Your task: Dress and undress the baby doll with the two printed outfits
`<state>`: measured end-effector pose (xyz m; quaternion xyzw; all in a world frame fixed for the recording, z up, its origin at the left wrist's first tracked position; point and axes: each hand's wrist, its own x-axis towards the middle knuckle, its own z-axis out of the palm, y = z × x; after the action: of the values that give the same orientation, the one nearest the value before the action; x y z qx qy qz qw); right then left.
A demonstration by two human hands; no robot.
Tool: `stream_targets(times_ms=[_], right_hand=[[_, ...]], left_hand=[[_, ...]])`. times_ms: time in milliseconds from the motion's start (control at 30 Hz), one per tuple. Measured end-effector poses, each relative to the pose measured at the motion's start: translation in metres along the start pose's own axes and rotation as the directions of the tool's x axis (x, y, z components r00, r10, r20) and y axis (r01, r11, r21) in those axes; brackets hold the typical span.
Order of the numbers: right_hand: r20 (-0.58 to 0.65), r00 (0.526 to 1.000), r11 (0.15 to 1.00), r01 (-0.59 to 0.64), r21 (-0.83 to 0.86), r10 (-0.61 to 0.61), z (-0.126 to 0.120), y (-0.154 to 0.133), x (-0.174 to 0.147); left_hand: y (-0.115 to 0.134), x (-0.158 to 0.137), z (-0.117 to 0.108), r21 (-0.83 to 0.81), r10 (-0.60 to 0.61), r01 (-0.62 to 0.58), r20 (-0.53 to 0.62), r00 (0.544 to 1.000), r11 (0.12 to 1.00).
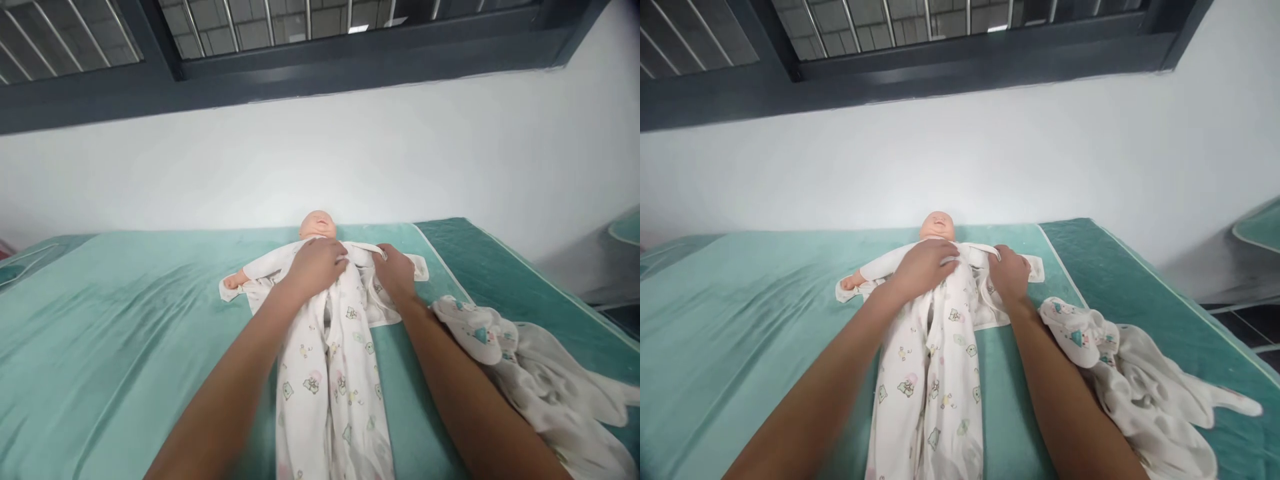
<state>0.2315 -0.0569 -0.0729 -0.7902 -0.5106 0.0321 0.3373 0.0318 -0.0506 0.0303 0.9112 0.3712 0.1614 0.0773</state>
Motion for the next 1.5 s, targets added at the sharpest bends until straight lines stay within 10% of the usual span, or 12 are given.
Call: stream_targets(times_ms=[167,500,800,1133,1500], right_hand=[[0.026,0.999,0.999,-0.032,0.018,0.032,0.0,-0.002,0.002],[0.052,0.997,0.997,-0.053,0.056,0.05,-0.004,-0.004,0.005],[0.024,0.987,0.907,-0.154,0.391,0.158,-0.002,0.008,0.007],[0.024,0.939,0.555,-0.224,0.801,0.344,0.005,0.016,0.013],[0.262,0.911,0.213,-0.338,0.917,0.318,-0.004,0.007,0.008]], left_hand=[[0.035,0.056,0.016,0.357,-0.123,-0.022,0.378,0.918,0.934],[0.024,0.109,0.058,0.419,-0.213,-0.028,0.516,0.83,0.907],[0.011,0.098,0.024,0.439,-0.208,-0.016,0.457,0.865,0.898],[0.008,0.078,-0.028,0.502,-0.22,-0.029,0.43,0.876,0.864],[-0.002,0.066,-0.029,0.501,-0.202,-0.027,0.396,0.896,0.865]])
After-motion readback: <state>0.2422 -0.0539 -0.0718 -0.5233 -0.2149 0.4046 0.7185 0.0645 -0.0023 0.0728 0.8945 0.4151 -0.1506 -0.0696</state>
